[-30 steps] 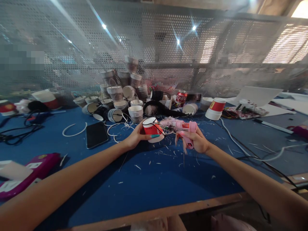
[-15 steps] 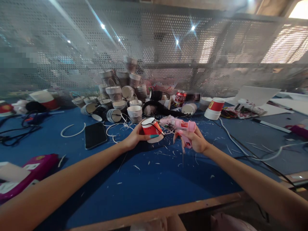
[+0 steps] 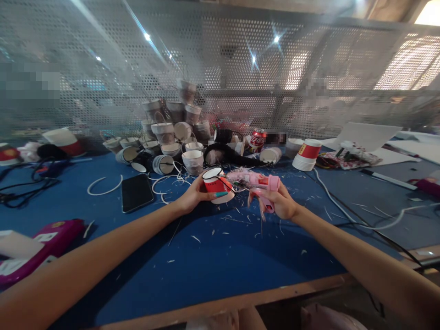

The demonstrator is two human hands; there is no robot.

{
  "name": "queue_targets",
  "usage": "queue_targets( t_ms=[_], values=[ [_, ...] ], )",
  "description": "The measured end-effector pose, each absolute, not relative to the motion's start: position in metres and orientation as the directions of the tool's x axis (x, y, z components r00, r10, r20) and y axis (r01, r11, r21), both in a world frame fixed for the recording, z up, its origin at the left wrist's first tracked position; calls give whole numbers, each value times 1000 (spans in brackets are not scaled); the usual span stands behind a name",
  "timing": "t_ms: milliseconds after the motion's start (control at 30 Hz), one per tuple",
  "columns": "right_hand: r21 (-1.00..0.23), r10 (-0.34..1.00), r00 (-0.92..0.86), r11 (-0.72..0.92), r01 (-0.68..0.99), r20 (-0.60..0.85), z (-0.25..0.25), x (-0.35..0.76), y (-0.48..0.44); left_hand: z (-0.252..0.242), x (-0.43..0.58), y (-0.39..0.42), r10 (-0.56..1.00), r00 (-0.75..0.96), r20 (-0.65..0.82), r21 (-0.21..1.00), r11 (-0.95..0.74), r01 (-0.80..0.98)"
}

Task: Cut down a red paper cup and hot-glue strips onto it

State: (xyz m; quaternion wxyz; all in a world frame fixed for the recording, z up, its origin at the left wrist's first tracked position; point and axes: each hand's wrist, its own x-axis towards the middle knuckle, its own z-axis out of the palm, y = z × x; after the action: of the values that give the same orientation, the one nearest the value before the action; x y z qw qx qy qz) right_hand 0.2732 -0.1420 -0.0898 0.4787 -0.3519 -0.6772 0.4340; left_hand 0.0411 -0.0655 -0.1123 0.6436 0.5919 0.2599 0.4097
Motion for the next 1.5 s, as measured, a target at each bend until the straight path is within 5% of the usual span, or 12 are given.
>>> queue_targets(
  t_ms=[1267, 1400, 1500],
  values=[
    [-897, 874, -262, 437, 57, 409, -97, 274, -136, -112, 41, -65, 847, 517, 128, 979, -24, -203],
    [-859, 875, -230, 471, 199, 427, -96, 275, -137, -113, 41, -64, 838, 526, 141, 980, -43, -194],
    [-657, 858, -87, 448, 606, 506, -85, 273, -140, -112, 43, -65, 844, 512, 157, 979, -65, -193]
  ],
)
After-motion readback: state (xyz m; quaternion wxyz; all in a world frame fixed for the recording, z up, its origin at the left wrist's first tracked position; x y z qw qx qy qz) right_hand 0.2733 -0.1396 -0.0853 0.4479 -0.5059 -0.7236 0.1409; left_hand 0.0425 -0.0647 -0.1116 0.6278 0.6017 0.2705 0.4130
